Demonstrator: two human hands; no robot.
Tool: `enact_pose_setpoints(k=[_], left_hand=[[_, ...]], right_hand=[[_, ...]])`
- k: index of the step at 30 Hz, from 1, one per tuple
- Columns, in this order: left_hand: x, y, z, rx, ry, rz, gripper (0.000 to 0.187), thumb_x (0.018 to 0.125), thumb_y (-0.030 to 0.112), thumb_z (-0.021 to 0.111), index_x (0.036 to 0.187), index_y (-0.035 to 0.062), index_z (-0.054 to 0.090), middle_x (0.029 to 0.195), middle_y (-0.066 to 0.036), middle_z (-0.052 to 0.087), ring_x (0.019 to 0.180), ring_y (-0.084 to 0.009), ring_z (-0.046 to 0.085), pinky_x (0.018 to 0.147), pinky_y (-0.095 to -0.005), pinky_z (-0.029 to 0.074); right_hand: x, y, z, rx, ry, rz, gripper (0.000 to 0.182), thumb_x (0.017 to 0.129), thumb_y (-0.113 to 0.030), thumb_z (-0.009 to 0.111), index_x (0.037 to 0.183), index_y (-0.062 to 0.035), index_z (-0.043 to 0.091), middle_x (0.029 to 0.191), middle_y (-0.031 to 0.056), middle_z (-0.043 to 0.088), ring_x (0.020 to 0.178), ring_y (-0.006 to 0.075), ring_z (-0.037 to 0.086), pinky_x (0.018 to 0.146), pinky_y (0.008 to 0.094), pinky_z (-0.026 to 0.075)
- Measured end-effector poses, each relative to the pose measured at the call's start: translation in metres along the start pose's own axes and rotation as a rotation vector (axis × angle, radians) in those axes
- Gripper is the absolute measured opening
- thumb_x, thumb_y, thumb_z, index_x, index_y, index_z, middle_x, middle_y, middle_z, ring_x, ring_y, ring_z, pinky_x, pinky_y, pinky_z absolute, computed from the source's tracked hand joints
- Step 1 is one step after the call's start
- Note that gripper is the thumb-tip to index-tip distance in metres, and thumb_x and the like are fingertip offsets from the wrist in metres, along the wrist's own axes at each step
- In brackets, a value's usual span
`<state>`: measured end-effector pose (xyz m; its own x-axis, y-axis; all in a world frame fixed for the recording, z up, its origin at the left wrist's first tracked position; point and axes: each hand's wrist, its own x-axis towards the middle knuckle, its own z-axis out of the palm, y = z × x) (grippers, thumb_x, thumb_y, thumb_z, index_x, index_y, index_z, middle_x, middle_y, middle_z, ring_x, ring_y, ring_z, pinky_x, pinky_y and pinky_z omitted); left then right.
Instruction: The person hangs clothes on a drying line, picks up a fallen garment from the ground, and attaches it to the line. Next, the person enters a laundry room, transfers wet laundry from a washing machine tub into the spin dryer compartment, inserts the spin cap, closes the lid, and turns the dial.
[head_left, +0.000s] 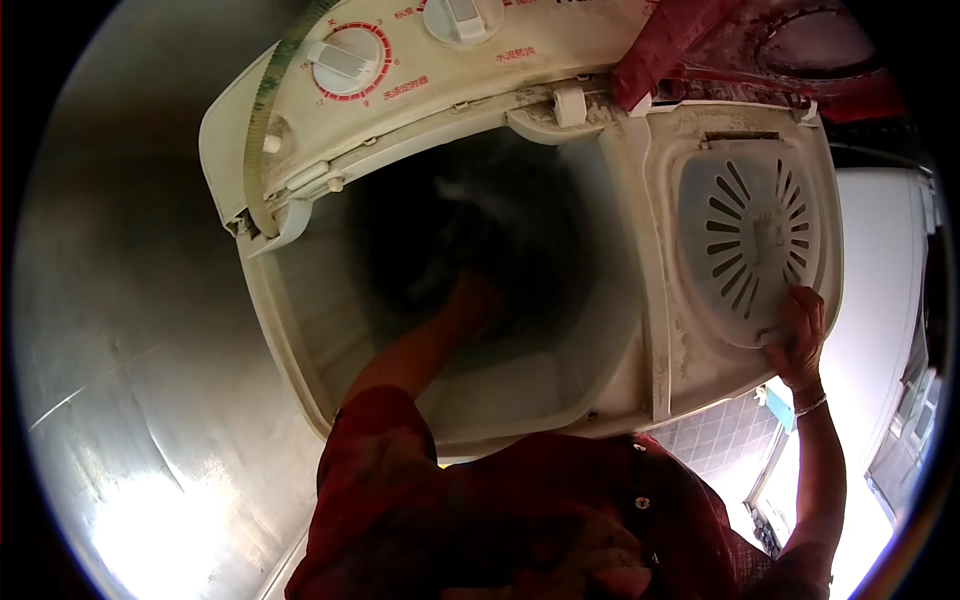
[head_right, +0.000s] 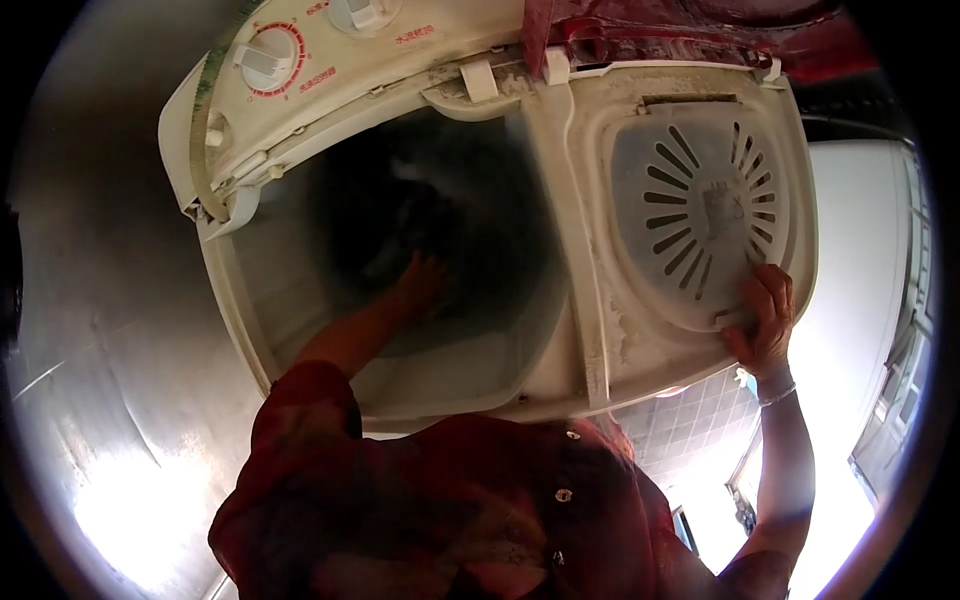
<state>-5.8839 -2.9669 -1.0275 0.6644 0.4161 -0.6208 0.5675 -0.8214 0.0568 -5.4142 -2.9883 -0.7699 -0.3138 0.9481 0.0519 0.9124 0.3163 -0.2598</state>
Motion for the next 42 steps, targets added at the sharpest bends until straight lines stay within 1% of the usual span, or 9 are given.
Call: enact_pose_setpoints(k=[5,8,15,20,25,30,32,36,42], left_hand=[[0.013,-0.001,-0.014,-0.084,0.008,0.105,0.044,0.079,0.025,0.047,0.121,0.013,0.045,0.124,-0.017,0.041,0.116,-0.0354,0.035,0.09,-0.0613,0.025],[0.016,0.003,-0.034,0.019,-0.164,0.158,0.063,0.07,0.042,0.06,0.123,0.0141,0.042,0.129,-0.01,0.038,0.121,-0.0333,0.028,0.088,-0.0652,0.022],[0.108,0.014,0.093,-0.261,0.131,0.026,0.041,0.075,0.034,0.054,0.104,0.0052,0.058,0.105,-0.017,0.056,0.098,-0.0316,0.053,0.088,-0.0429,0.039],[0.071,0.007,-0.019,-0.576,-0.105,-0.133,0.037,0.079,0.031,0.047,0.096,0.0015,0.061,0.093,-0.021,0.059,0.09,-0.0331,0.056,0.082,-0.043,0.042],[-0.005,0.003,-0.126,-1.295,0.203,-0.299,0.034,0.07,0.034,0.06,0.066,0.0001,0.062,0.062,-0.013,0.056,0.06,-0.0183,0.054,0.055,-0.0351,0.042],[-0.091,-0.004,-0.177,-1.645,0.18,-0.501,0.028,0.069,0.026,0.062,0.074,-0.0019,0.059,0.067,-0.006,0.056,0.061,-0.0144,0.051,0.054,-0.0293,0.04],[-0.133,0.019,-0.199,-1.714,0.342,-0.924,0.023,0.073,0.02,0.058,0.077,-0.0026,0.059,0.067,-0.001,0.054,0.06,-0.0086,0.049,0.054,-0.0248,0.039],[-0.188,0.053,-0.189,-2.112,0.422,-0.703,0.019,0.073,0.015,0.057,0.081,-0.0021,0.059,0.07,0.0,0.055,0.063,-0.0082,0.05,0.056,-0.0235,0.039],[-0.211,0.102,-0.214,-2.332,0.905,-0.418,0.038,0.069,0.01,0.05,0.101,-0.0077,0.056,0.1,-0.014,0.059,0.095,-0.0212,0.056,0.087,-0.0292,0.039]], right_hand=[[0.0,-0.001,0.0,-0.016,0.002,0.011,0.049,0.067,-0.039,0.056,0.098,-0.001,0.05,0.111,0.0187,0.045,0.103,0.0389,0.043,0.086,0.0462,0.036],[0.002,-0.002,-0.002,-0.011,-0.001,-0.001,0.05,0.067,-0.039,0.057,0.098,-0.0006,0.049,0.11,0.019,0.046,0.102,0.0391,0.043,0.085,0.0462,0.037],[0.003,-0.004,-0.003,-0.003,0.005,0.0,0.051,0.066,-0.039,0.058,0.097,0.0005,0.051,0.109,0.0194,0.047,0.1,0.0389,0.044,0.084,0.0466,0.037],[-0.001,-0.001,-0.002,0.0,0.038,-0.011,0.051,0.064,-0.038,0.06,0.097,0.0007,0.051,0.109,0.0187,0.047,0.101,0.0389,0.044,0.085,0.0463,0.037],[0.002,-0.003,-0.007,0.045,0.064,-0.004,0.053,0.059,-0.035,0.063,0.097,0.0004,0.052,0.109,0.0176,0.047,0.101,0.0382,0.044,0.086,0.0454,0.037],[0.001,-0.006,-0.008,0.047,0.079,-0.034,0.053,0.054,-0.03,0.065,0.097,-0.0011,0.052,0.107,0.0155,0.049,0.1,0.0366,0.045,0.085,0.0445,0.038],[0.0,-0.005,-0.009,0.042,0.085,-0.044,0.053,0.054,-0.029,0.066,0.098,-0.0012,0.053,0.107,0.0153,0.049,0.1,0.0362,0.045,0.085,0.0441,0.038],[0.0,-0.006,-0.007,0.037,0.107,-0.061,0.052,0.055,-0.029,0.066,0.097,-0.0015,0.054,0.107,0.0149,0.049,0.1,0.0358,0.046,0.084,0.0432,0.039],[-0.002,0.0,-0.005,0.049,0.148,-0.204,0.035,0.057,-0.018,0.067,0.085,-0.0007,0.054,0.098,0.0155,0.05,0.096,0.0339,0.048,0.081,0.0429,0.04]])
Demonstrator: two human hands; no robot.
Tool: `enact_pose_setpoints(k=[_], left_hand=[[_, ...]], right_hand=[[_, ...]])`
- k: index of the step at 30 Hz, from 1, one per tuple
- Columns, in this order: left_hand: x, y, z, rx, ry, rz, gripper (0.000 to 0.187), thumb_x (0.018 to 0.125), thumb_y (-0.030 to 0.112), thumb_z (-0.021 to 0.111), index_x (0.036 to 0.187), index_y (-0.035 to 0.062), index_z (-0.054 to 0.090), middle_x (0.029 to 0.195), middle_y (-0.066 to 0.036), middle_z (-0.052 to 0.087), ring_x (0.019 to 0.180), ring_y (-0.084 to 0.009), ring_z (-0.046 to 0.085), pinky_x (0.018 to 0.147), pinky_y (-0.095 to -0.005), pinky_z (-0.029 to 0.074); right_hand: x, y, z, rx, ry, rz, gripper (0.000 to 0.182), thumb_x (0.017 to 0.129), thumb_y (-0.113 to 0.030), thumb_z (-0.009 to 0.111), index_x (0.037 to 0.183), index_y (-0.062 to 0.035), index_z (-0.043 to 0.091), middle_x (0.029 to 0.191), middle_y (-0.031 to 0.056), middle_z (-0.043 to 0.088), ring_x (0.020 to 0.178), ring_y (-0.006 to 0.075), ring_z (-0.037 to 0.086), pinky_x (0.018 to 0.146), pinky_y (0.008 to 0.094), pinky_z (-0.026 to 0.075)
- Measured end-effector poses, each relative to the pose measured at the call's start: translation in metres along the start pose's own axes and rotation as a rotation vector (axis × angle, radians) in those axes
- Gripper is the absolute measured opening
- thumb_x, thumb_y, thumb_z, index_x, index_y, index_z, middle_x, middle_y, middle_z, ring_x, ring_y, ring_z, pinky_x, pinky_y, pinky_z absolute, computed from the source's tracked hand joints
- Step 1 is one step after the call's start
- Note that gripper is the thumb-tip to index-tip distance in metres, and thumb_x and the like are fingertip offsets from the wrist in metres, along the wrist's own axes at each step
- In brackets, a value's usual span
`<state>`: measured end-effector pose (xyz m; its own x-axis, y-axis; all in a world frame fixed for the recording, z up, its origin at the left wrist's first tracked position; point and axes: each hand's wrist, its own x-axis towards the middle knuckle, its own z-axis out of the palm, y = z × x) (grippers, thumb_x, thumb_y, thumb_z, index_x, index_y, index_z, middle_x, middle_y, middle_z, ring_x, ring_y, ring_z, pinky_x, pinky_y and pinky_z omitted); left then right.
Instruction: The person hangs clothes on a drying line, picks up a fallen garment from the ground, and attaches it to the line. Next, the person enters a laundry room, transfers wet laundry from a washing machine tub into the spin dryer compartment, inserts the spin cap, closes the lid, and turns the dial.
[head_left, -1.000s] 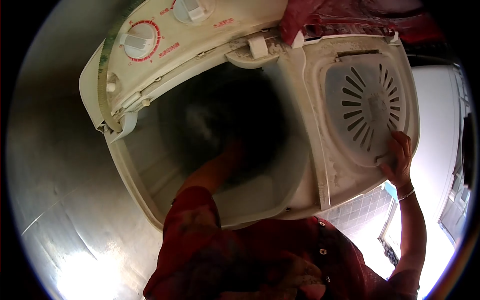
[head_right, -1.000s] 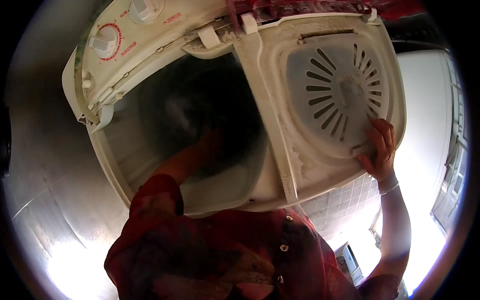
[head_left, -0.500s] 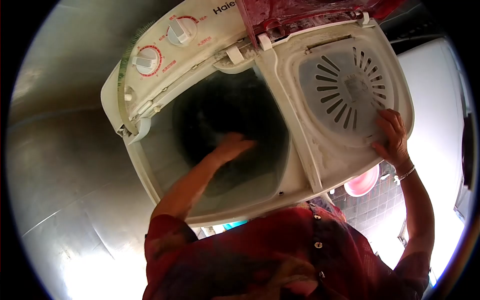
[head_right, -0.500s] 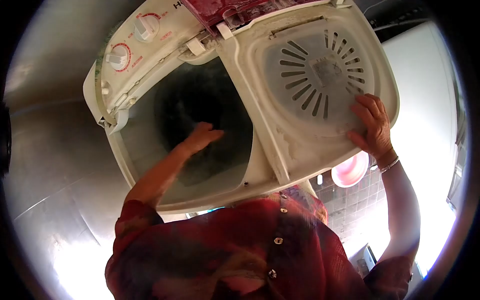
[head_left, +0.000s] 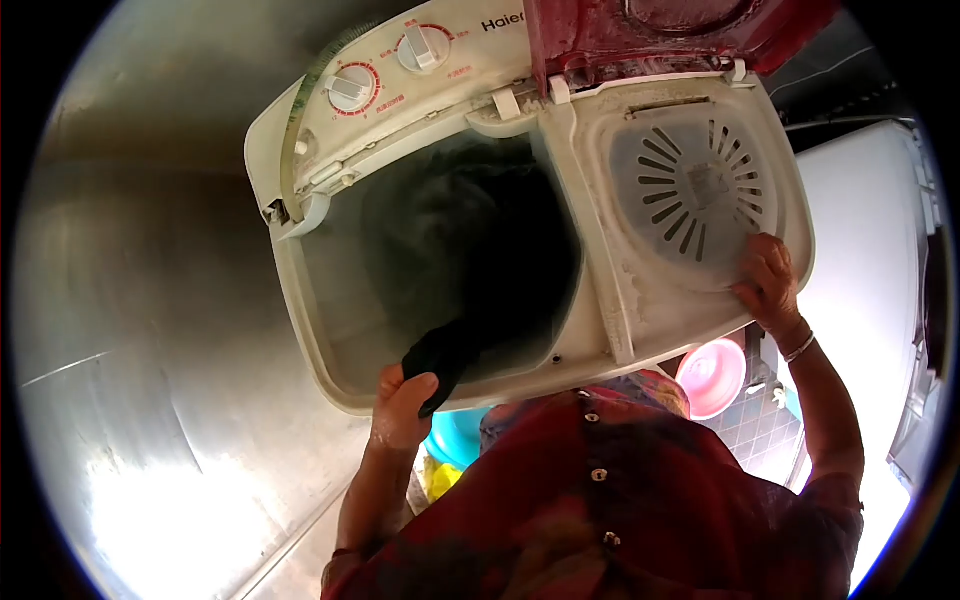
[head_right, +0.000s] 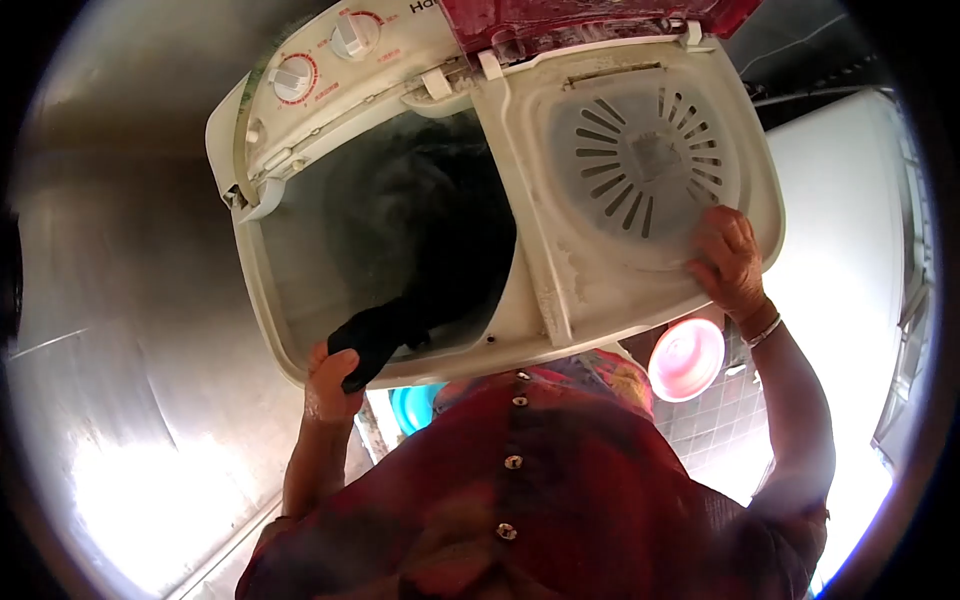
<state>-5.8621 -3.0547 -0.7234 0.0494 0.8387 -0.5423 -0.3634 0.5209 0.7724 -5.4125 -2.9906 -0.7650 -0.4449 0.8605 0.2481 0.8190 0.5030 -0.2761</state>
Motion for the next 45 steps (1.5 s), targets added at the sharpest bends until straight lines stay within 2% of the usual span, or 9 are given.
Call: enact_pose_setpoints(k=[11,16,23,29,35,41,42,43,45], left_hand=[[-0.036,0.01,0.038,-0.031,0.082,0.306,0.032,0.066,0.009,0.053,0.091,-0.008,0.059,0.094,-0.015,0.061,0.088,-0.0216,0.058,0.084,-0.0297,0.042],[-0.05,0.026,0.067,-0.023,0.143,0.368,0.011,0.065,0.008,0.052,0.057,0.0032,0.048,0.059,0.004,0.045,0.056,-0.0062,0.039,0.054,-0.0215,0.031],[-0.039,0.045,0.092,-0.031,-0.014,0.495,0.013,0.065,0.005,0.052,0.056,0.002,0.043,0.059,0.002,0.042,0.054,-0.0084,0.036,0.05,-0.0246,0.028],[-0.019,0.054,0.14,0.391,-0.128,0.496,0.026,0.064,0.003,0.062,0.048,0.0049,0.04,0.044,-0.003,0.035,0.038,-0.0152,0.035,0.039,-0.0293,0.022],[-0.01,0.089,0.181,0.389,-0.11,0.692,0.027,0.06,0.004,0.063,0.047,0.003,0.039,0.042,-0.006,0.036,0.034,-0.0166,0.037,0.037,-0.0301,0.023],[-0.005,0.129,0.205,-0.32,-0.409,0.763,0.045,0.073,0.031,0.056,0.091,-0.0083,0.043,0.088,-0.023,0.05,0.083,-0.0327,0.05,0.077,-0.0476,0.035],[-0.002,0.136,0.203,-0.473,-0.485,0.747,0.056,0.076,0.037,0.055,0.103,-0.0109,0.044,0.099,-0.027,0.053,0.095,-0.0367,0.054,0.087,-0.052,0.038],[0.006,0.14,0.194,-0.487,-0.475,0.77,0.056,0.076,0.037,0.055,0.103,-0.0109,0.044,0.099,-0.027,0.053,0.095,-0.0367,0.054,0.087,-0.052,0.038],[0.035,0.136,0.151,-0.063,-0.651,0.522,0.048,0.077,0.025,0.059,0.107,-0.0093,0.045,0.095,-0.016,0.056,0.091,-0.0257,0.054,0.085,-0.0366,0.038]], right_hand=[[0.096,-0.013,-0.108,-0.16,-0.179,-0.356,0.049,0.062,-0.048,0.061,0.071,-0.0025,0.044,0.082,0.0137,0.046,0.08,0.033,0.047,0.071,0.0419,0.039],[0.154,-0.001,-0.116,-0.118,0.888,0.225,0.016,0.068,-0.011,0.068,0.079,-0.006,0.057,0.068,0.0032,0.056,0.054,0.0125,0.049,0.049,0.0236,0.04],[0.146,-0.06,-0.026,-0.179,0.281,-0.759,0.034,0.067,-0.017,0.067,0.097,-0.0062,0.053,0.105,0.0127,0.053,0.097,0.0271,0.053,0.086,0.0377,0.043],[0.18,-0.107,0.061,0.595,-0.237,-0.846,0.084,0.059,-0.028,0.071,0.129,-0.0066,0.03,0.128,0.0175,0.034,0.118,0.0331,0.033,0.096,0.0408,0.028],[0.198,-0.117,0.075,1.122,-0.405,-0.654,0.023,0.064,-0.013,0.067,0.078,-0.0043,0.052,0.072,0.0077,0.057,0.067,0.0188,0.057,0.061,0.0293,0.044],[0.237,-0.089,-0.033,1.357,-0.621,-0.418,0.019,0.068,-0.009,0.067,0.081,-0.0015,0.055,0.069,0.0084,0.058,0.065,0.0113,0.055,0.059,0.0265,0.044],[0.239,-0.078,-0.057,1.81,-1.121,0.299,0.018,0.07,-0.005,0.064,0.085,-0.0002,0.057,0.072,0.0069,0.06,0.068,0.008,0.055,0.061,0.0246,0.046],[0.233,-0.065,-0.071,1.208,-0.732,-0.311,0.022,0.068,-0.002,0.066,0.088,-0.0014,0.057,0.078,0.0068,0.061,0.07,0.0076,0.055,0.062,0.0261,0.047],[0.214,-0.04,-0.07,1.435,-0.945,0.005,0.03,0.068,-0.006,0.068,0.095,-0.0028,0.057,0.084,0.0093,0.062,0.072,0.0129,0.058,0.066,0.0281,0.048]])
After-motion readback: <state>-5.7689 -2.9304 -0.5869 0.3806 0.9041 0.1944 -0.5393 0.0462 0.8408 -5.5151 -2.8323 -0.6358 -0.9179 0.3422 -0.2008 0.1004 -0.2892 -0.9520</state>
